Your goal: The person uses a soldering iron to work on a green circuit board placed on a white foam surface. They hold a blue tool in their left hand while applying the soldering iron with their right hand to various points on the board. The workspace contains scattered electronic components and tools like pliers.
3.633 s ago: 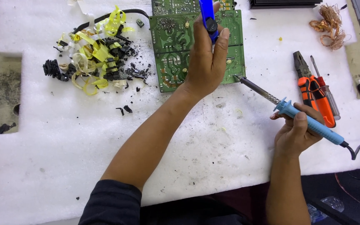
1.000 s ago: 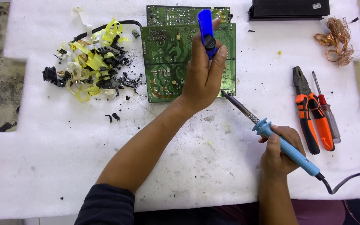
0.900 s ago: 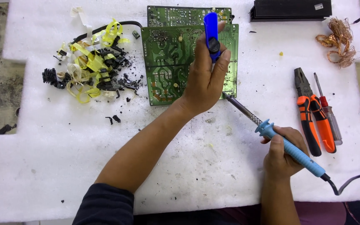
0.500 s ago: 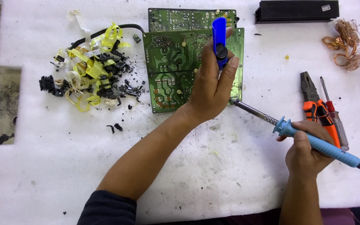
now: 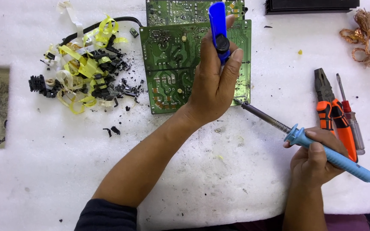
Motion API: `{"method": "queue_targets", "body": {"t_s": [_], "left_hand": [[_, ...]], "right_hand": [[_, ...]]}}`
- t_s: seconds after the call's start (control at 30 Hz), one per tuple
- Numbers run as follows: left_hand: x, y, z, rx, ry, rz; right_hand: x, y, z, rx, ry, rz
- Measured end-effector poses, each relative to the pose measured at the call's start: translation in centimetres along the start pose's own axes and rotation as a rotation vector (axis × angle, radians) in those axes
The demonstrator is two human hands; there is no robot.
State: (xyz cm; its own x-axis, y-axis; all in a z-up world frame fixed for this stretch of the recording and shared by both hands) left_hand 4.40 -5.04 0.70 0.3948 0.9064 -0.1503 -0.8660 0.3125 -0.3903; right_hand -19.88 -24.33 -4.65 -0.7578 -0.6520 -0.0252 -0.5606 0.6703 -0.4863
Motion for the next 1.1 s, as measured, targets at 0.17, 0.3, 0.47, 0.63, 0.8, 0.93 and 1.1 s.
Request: {"method": "queue_targets", "body": {"t_s": [0.17, 0.3, 0.47, 0.63, 0.8, 0.93, 1.1], "left_hand": [[0.0, 0.1, 0.1, -0.002, 0.000, -0.012], [0.0, 0.1, 0.0, 0.000, -0.002, -0.013], [-0.1, 0.1, 0.5, 0.006, 0.002, -0.015], [-0.1, 0.1, 0.6, -0.008, -0.013, -0.018], [-0.2, 0.2, 0.4, -0.033, -0.040, -0.014], [-0.7, 0.4, -0.1, -0.038, -0.031, -0.031], [-1.1, 0.9, -0.2, -0.015, -0.008, -0.056]], "right_hand": [[-0.1, -0.3, 0.0, 0.052, 0.016, -0.019], [-0.1, -0.3, 0.0, 0.066, 0.025, -0.039], [-0.5, -0.2, -0.3, 0.063, 0.040, -0.028], [-0.8, -0.3, -0.4, 0.077, 0.022, -0.044], [-0.5, 0.1, -0.3, 0.073, 0.059, -0.008], [-0.8, 0.3, -0.3, 0.134, 0.104, 0.008], [-0.4, 0.7, -0.5, 0.261, 0.200, -0.038]]}}
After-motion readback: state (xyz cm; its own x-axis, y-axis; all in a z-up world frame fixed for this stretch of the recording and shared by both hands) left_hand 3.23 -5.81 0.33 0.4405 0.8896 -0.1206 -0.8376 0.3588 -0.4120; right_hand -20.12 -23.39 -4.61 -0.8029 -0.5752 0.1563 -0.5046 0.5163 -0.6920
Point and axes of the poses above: each hand's wrist, its own y-axis away from the middle knuckle, its own x-axis out of the back of the hand, z = x × y, the point moved 4 cm from there along -y, towards the middle knuckle, and after that the axes turned 5 degrees about z, right-handed, at the moved point
